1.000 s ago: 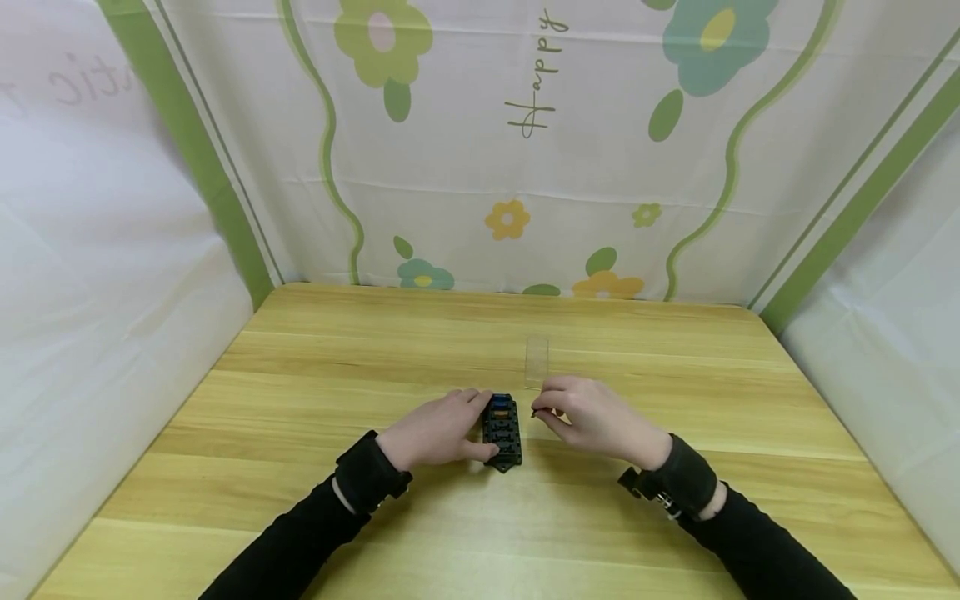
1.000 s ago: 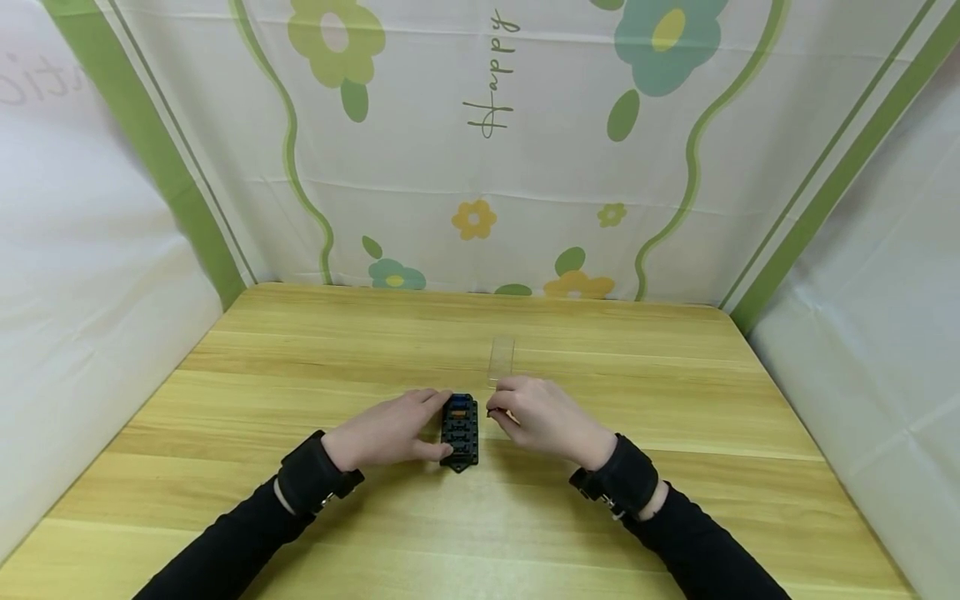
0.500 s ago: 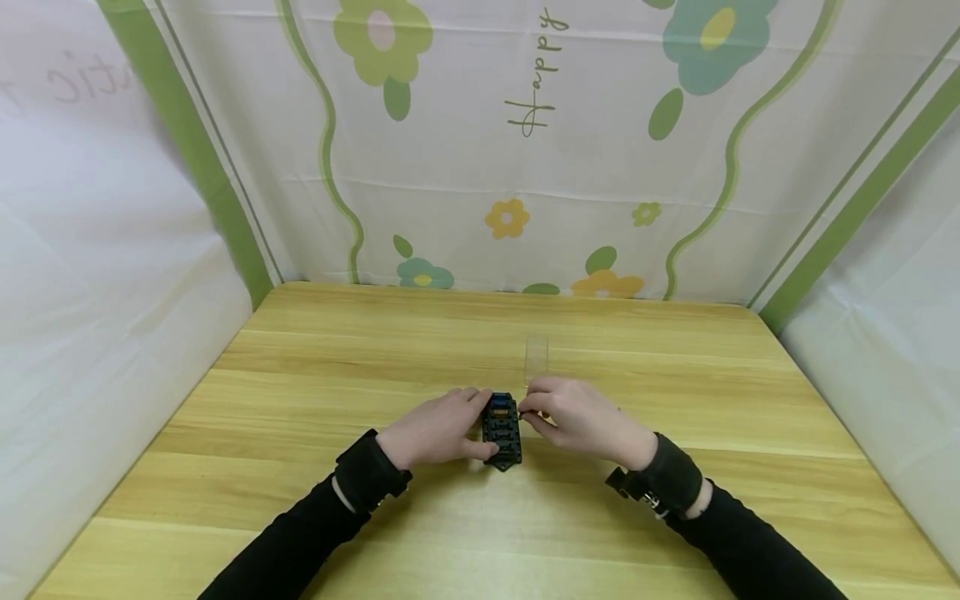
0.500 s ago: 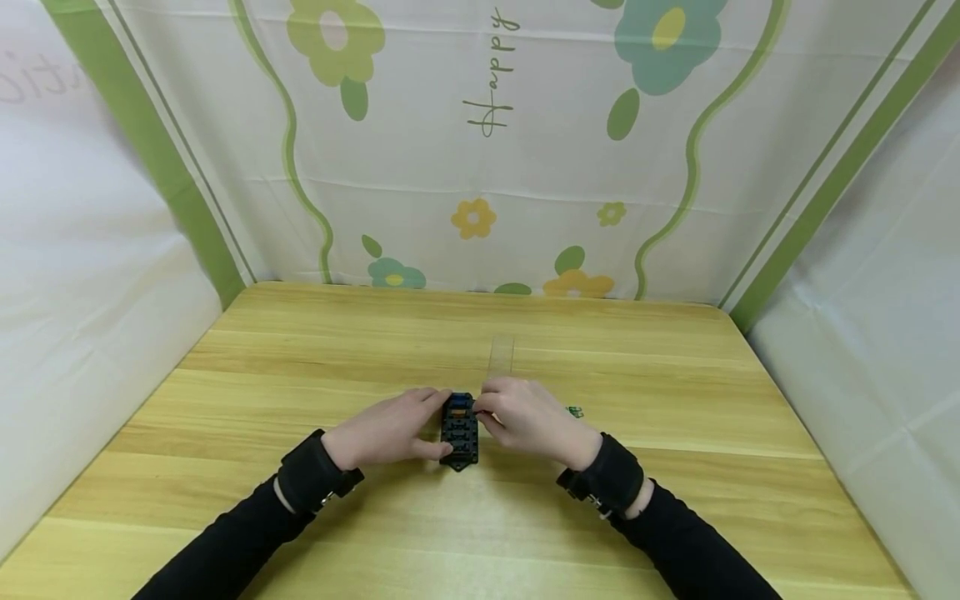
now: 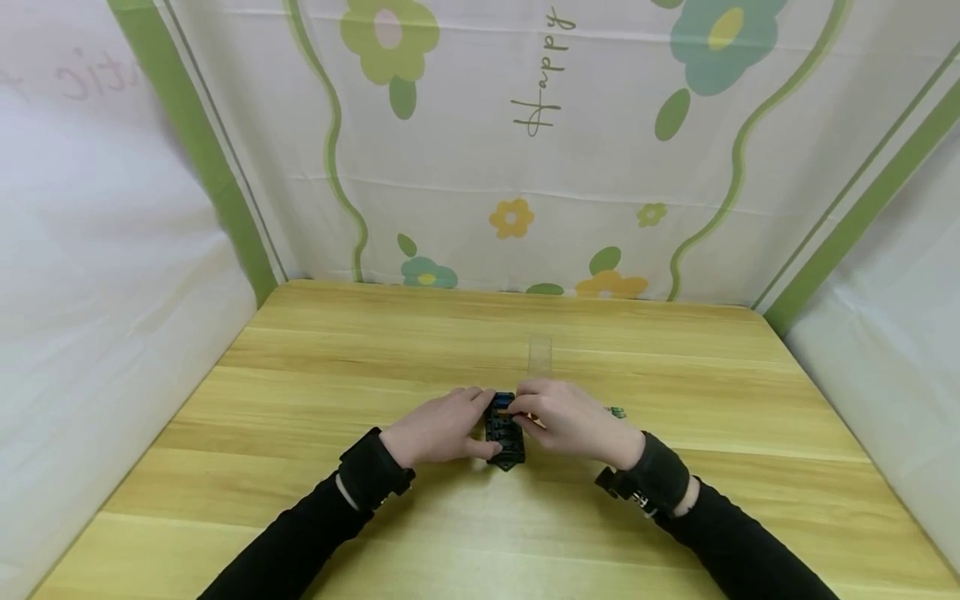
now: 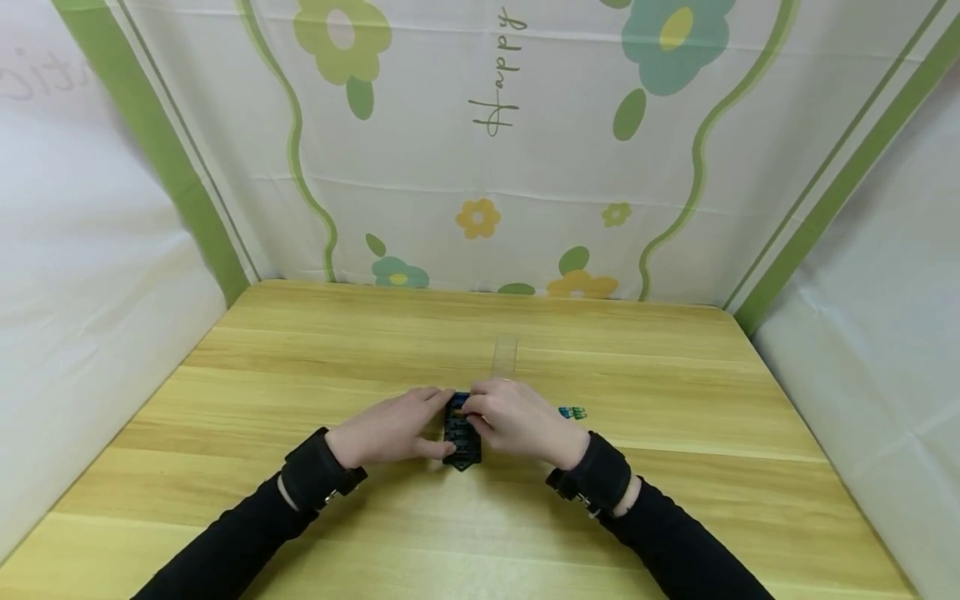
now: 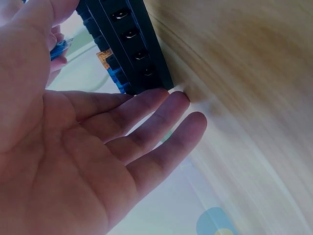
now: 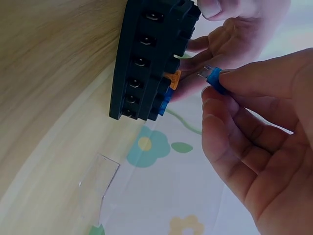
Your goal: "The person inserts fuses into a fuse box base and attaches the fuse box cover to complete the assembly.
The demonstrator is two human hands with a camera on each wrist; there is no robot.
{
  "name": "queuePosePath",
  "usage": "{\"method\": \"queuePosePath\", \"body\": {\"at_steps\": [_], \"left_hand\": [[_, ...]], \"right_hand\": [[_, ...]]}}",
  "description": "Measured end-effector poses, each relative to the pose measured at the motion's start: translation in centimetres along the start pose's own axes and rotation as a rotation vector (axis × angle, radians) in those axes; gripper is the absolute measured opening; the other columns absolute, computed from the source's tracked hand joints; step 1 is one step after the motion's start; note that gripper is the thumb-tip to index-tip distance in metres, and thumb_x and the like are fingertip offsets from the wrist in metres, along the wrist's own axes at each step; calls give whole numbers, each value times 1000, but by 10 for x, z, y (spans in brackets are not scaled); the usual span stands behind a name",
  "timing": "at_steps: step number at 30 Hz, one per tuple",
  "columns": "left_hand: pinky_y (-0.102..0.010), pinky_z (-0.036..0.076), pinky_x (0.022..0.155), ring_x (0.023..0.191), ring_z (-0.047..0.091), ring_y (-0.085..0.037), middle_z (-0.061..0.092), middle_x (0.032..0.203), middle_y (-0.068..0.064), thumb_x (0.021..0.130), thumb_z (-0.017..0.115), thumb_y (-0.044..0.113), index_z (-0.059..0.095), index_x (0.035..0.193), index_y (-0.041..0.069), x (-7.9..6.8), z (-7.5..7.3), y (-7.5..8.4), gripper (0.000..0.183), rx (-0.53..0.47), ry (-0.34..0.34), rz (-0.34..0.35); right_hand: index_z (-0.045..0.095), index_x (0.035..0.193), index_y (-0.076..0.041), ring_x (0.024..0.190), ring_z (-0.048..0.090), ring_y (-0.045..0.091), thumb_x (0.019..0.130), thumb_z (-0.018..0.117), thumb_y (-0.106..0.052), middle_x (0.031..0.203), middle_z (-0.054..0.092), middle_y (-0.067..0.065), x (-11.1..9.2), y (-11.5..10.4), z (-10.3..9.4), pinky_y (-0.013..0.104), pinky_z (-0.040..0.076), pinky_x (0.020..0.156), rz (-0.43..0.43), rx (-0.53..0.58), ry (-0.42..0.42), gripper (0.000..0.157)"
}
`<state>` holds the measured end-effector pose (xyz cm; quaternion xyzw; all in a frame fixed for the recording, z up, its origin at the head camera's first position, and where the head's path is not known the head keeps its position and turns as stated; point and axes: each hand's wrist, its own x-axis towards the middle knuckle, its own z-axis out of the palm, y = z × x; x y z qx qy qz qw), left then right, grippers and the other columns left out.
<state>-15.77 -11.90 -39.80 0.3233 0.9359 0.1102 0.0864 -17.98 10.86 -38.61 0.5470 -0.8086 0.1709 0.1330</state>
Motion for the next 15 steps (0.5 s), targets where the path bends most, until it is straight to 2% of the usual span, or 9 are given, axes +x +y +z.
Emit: {"method": "queuePosePath", "body": {"at_steps": [6,15], "left_hand": [[-33,39,98,125,44,-24,44,139,-13,90,52,60,31,148,3,1,1,-1,84,10,3,9],[-33,38,99,125,44,-24,45,138,-12,91,53,59,31,148,3,0,0,-1,83,1,3,8]], "right_hand": [[73,95,-10,64,41,3,86,68,-8,80,51,-6,2,0,3,15,35,56,-1,8,-13,10],[72,94,-10,64,42,2,87,67,-8,80,51,-7,6,-1,6,14,36,57,2,11,-42,9]]}}
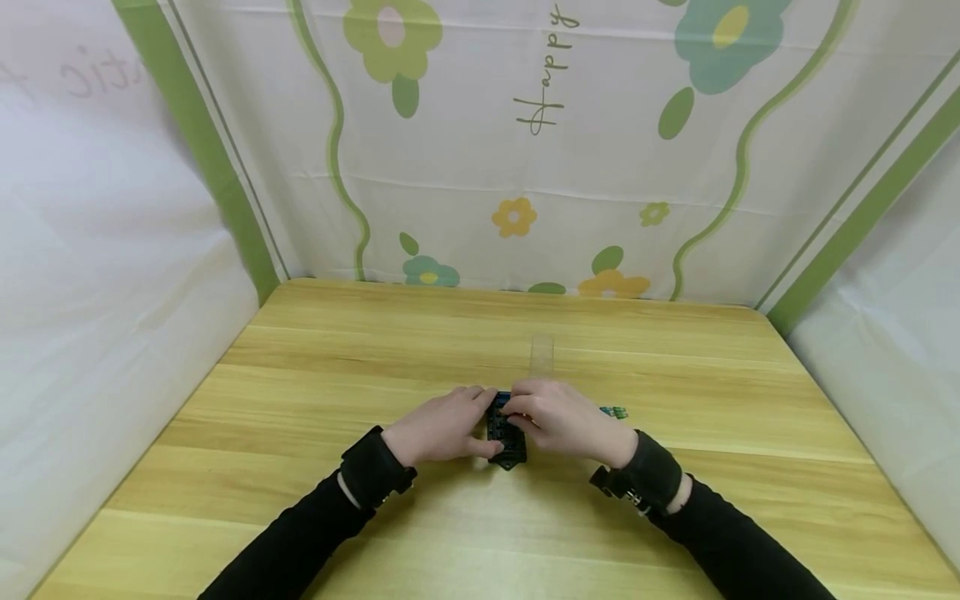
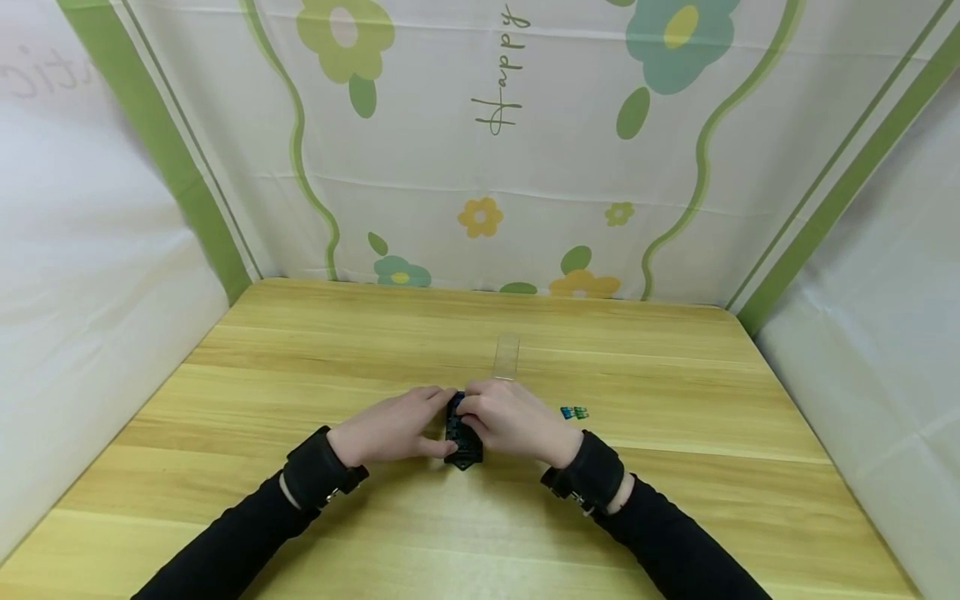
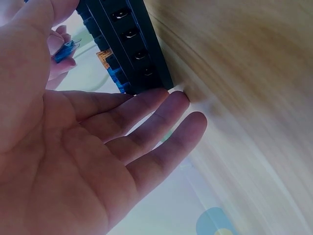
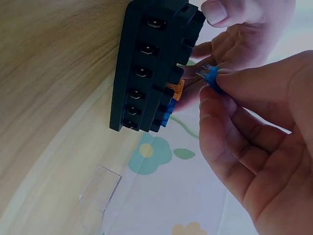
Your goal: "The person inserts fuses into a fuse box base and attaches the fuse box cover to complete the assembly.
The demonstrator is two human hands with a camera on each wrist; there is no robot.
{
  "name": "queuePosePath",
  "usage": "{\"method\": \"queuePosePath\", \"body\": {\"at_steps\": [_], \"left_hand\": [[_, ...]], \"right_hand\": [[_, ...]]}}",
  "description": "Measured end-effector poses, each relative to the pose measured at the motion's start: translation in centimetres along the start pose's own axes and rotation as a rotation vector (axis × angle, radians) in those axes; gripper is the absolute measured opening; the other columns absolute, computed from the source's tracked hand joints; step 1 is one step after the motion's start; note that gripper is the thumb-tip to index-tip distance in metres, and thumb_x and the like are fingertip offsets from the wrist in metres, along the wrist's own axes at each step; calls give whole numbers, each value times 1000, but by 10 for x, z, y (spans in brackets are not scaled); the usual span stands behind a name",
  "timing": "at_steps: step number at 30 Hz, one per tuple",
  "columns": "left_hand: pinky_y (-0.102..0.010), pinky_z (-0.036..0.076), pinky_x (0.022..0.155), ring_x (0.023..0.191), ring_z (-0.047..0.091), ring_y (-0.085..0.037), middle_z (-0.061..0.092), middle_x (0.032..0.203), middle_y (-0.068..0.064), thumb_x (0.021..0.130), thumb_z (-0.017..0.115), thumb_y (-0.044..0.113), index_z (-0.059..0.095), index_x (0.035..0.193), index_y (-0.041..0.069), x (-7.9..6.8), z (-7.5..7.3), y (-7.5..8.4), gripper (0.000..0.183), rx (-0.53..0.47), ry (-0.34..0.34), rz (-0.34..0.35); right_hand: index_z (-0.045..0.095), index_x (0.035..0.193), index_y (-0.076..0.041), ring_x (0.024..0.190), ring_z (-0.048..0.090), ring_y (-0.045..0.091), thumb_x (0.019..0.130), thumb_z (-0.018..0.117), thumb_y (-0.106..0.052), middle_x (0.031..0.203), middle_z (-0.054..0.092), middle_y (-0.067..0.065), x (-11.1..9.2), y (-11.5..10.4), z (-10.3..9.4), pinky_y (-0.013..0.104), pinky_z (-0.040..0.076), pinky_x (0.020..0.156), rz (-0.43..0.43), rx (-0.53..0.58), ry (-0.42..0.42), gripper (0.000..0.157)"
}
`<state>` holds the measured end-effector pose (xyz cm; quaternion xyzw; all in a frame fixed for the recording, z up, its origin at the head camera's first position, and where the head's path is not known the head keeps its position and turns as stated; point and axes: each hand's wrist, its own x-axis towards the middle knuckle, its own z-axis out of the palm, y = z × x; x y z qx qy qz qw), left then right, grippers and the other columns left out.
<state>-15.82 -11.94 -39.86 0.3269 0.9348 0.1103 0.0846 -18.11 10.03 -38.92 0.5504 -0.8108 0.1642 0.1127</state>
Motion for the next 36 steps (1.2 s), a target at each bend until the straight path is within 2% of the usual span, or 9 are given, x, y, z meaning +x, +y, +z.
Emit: {"method": "queuePosePath", "body": {"at_steps": [12,23,36], "left_hand": [[-33,37,99,125,44,-25,44,138,-12,91,53,58,31,148,2,1,0,0,83,3,-7,-3],[-33,37,100,126,43,-25,44,139,-13,91,53,59,31,148,2,1,-1,1,83,10,-9,-7],[-33,38,99,124,44,-25,45,137,-12,91,53,58,32,147,2,0,-1,2,83,10,1,0]], "right_hand": [[73,93,-13,64,42,3,88,66,-7,79,49,-8,1,1,5,15,35,57,26,-24,-39,10],[72,93,-13,67,46,2,89,65,-9,82,52,-7,1,-1,7,14,39,58,52,-45,-74,9],[72,93,-13,69,49,2,88,66,-11,83,54,-7,1,0,9,13,41,60,64,-56,-71,8]]}}
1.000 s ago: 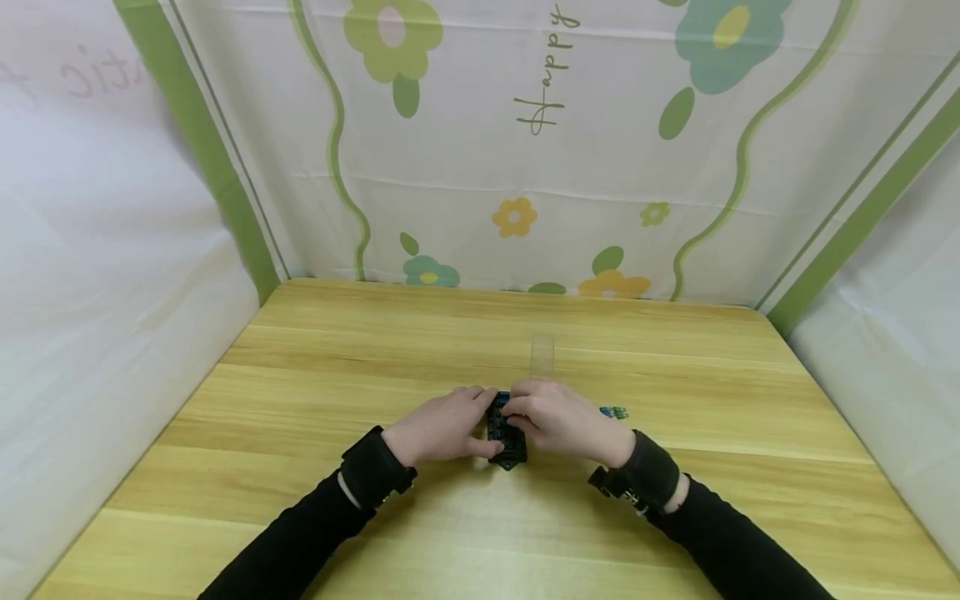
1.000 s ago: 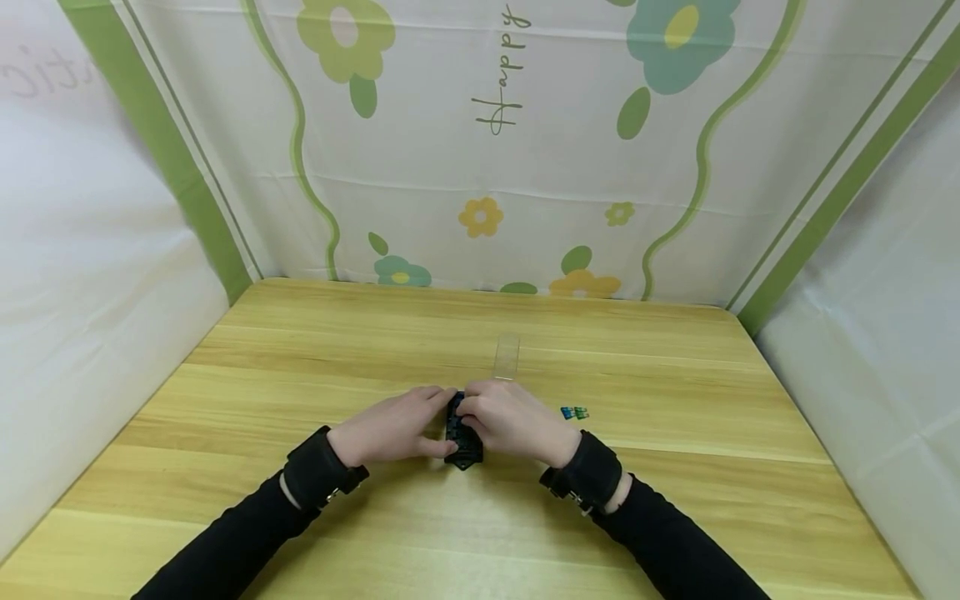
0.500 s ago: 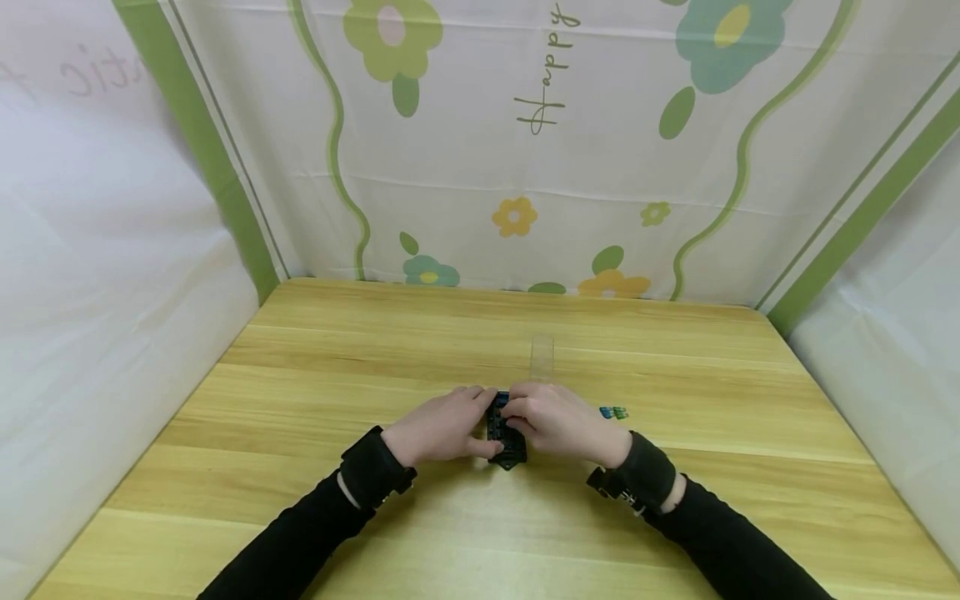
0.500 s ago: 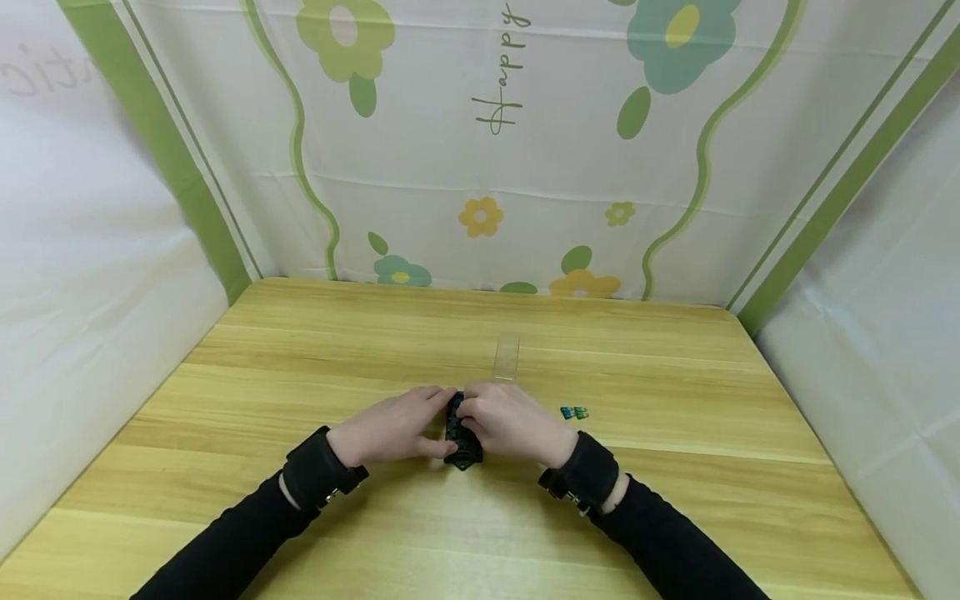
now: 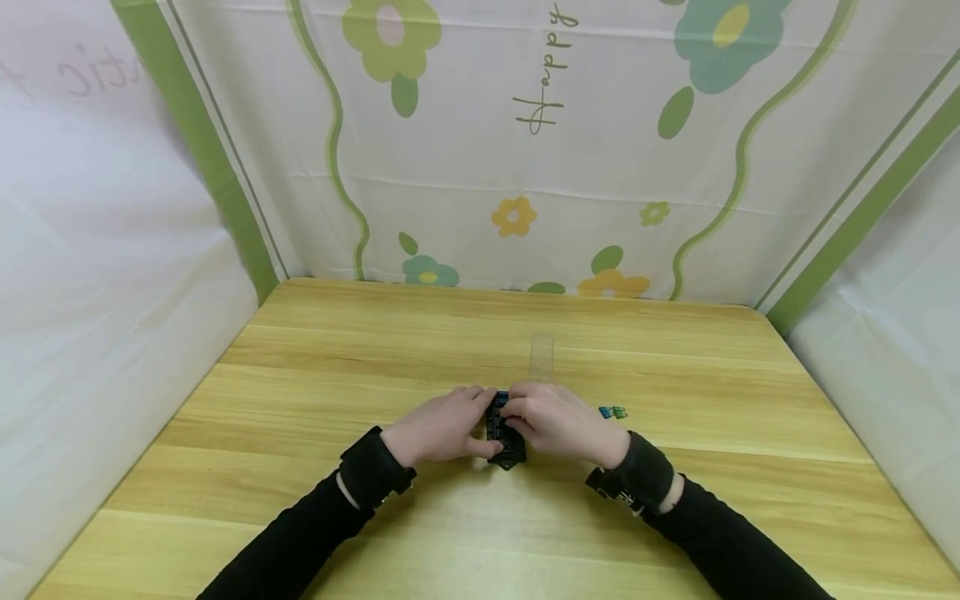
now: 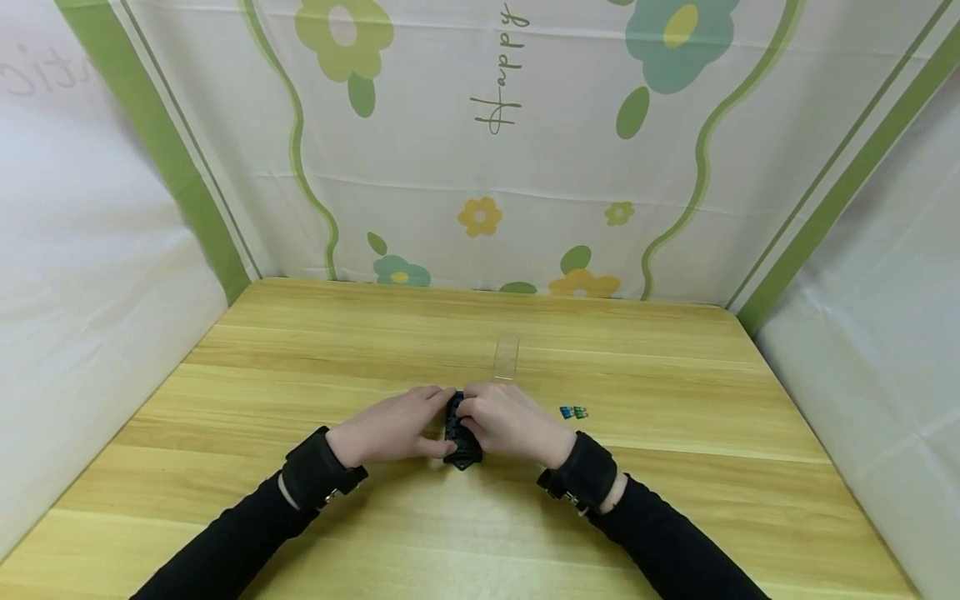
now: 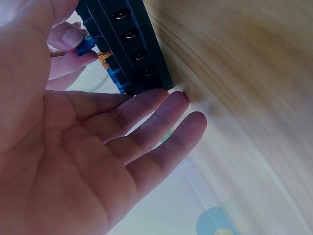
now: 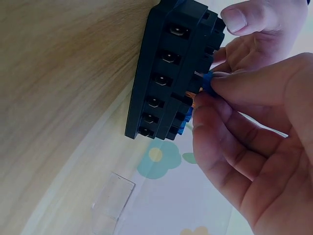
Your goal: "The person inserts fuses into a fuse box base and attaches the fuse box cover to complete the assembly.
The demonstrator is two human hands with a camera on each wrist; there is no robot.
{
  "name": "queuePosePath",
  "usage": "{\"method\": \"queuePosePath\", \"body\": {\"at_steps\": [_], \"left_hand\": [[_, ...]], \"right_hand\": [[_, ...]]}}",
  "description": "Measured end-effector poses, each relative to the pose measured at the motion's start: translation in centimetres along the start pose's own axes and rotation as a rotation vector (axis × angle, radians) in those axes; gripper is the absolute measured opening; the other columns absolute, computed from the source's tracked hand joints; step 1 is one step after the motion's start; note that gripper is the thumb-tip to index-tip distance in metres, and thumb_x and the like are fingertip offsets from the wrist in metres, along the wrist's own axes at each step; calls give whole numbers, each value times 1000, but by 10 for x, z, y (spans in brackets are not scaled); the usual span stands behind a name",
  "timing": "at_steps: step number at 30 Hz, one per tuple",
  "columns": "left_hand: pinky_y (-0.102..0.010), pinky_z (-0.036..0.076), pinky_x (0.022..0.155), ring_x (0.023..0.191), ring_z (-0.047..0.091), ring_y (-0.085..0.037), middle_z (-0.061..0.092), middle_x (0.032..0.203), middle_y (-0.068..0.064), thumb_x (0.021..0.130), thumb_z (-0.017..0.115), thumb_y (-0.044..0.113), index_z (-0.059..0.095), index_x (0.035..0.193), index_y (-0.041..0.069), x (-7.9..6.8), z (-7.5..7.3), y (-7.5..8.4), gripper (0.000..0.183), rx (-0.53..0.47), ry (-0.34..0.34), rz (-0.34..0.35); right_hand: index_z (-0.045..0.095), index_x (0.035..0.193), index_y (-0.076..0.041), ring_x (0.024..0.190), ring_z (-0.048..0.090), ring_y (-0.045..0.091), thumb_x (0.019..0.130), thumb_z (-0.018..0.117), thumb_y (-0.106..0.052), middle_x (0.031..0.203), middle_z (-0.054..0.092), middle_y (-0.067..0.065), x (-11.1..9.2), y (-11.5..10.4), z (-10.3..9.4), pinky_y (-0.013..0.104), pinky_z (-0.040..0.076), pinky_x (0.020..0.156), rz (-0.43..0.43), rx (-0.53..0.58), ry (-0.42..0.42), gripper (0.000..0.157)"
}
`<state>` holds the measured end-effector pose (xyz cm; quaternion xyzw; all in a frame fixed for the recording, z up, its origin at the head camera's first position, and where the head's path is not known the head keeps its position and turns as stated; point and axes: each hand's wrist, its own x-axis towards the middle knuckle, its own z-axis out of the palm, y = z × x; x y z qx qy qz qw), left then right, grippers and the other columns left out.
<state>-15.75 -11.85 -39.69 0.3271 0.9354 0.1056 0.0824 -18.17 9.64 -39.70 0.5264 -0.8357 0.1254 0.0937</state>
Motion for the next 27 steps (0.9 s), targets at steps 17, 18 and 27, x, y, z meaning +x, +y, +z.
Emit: {"method": "queuePosePath", "body": {"at_steps": [17,18,27], "left_hand": [[-33,37,99,124,44,-24,45,137,-12,90,54,58,32,148,2,1,1,-1,83,-4,0,1],[-33,38,99,124,44,-24,45,137,-12,90,54,58,32,147,2,1,1,-1,83,-6,1,3],[-33,37,100,125,44,-24,45,137,-12,91,54,58,32,148,2,0,0,0,83,-15,5,7]], "right_hand": [[71,89,-16,70,49,3,89,65,-11,84,55,-7,1,-3,2,15,42,61,8,-20,-1,8],[71,89,-16,70,49,3,89,66,-11,84,55,-7,1,-3,3,15,42,61,11,-23,0,8],[71,89,-17,69,48,4,90,65,-11,82,54,-8,3,-6,2,16,41,60,42,-17,-12,9]]}}
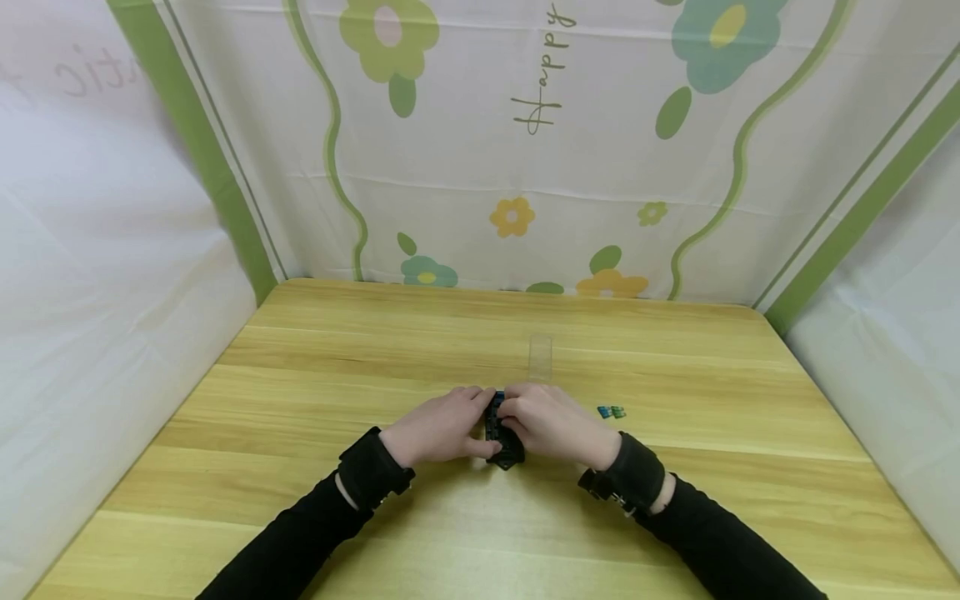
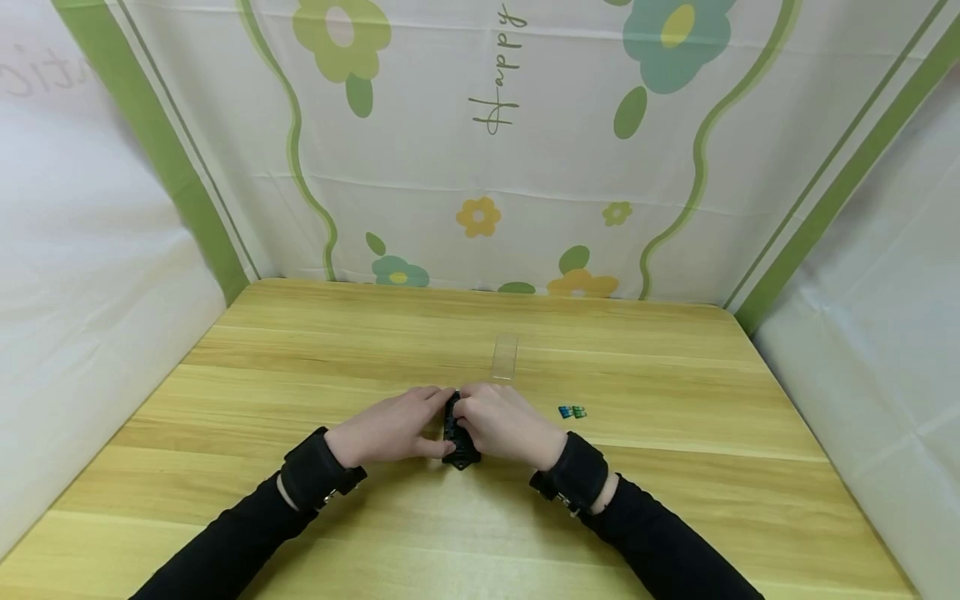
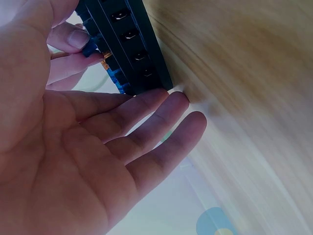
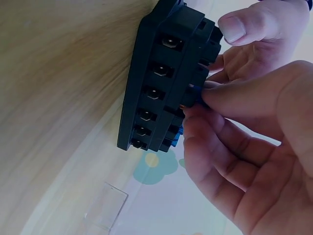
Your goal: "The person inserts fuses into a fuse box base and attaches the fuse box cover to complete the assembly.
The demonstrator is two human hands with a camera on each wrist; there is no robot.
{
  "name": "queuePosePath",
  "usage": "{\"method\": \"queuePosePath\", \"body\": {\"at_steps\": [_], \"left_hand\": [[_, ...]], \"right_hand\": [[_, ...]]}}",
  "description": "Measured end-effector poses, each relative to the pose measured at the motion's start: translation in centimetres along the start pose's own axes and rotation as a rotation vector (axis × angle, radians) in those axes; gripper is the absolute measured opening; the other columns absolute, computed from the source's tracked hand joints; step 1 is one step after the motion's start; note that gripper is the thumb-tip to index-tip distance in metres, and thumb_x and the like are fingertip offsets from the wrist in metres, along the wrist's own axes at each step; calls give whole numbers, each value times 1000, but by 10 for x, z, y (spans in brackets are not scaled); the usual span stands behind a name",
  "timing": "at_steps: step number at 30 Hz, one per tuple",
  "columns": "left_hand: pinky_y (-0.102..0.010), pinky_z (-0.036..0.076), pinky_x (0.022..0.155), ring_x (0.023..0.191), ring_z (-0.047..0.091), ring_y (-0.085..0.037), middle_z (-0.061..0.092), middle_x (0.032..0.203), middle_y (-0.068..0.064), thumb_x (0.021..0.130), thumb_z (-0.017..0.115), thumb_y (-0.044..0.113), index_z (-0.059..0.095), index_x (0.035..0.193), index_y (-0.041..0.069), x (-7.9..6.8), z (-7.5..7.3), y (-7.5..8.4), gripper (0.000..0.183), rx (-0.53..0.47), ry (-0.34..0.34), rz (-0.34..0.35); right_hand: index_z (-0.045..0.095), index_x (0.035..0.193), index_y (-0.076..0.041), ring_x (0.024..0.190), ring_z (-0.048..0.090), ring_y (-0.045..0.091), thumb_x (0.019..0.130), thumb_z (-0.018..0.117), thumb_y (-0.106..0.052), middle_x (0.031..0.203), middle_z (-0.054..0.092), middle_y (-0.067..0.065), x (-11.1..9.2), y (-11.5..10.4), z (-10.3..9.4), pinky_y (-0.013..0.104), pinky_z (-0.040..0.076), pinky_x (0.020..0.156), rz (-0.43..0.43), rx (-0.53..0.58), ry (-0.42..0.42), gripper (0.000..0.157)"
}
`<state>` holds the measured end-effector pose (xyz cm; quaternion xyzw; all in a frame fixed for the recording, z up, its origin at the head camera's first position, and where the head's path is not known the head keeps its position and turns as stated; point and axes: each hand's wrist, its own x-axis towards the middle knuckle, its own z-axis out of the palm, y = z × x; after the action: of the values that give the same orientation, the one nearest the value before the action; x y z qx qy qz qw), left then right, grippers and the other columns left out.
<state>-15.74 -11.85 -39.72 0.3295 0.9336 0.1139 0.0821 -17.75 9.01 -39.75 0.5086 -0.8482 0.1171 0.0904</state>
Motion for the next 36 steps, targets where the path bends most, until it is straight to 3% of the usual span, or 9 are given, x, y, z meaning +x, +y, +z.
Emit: {"method": "queuePosePath", "body": {"at_steps": [15,25,36], "left_hand": [[-32,37,100,125,44,-24,45,138,-13,91,54,57,32,148,1,1,0,0,82,2,-2,8],[-33,38,98,124,45,-25,45,137,-13,91,54,57,32,147,2,-1,1,-1,81,2,-2,3],[-33,38,99,124,45,-25,45,137,-14,91,54,56,31,147,1,0,1,-1,82,6,6,12]], "right_hand": [[69,82,-17,61,40,5,89,65,-9,75,43,-9,1,0,1,16,34,54,-19,-6,23,12],[72,85,-17,70,51,5,88,66,-9,80,55,-7,2,-2,2,17,41,60,29,10,25,10],[70,78,-16,59,40,6,86,68,-8,70,40,-9,3,-4,5,16,32,50,40,-46,49,11]]}}
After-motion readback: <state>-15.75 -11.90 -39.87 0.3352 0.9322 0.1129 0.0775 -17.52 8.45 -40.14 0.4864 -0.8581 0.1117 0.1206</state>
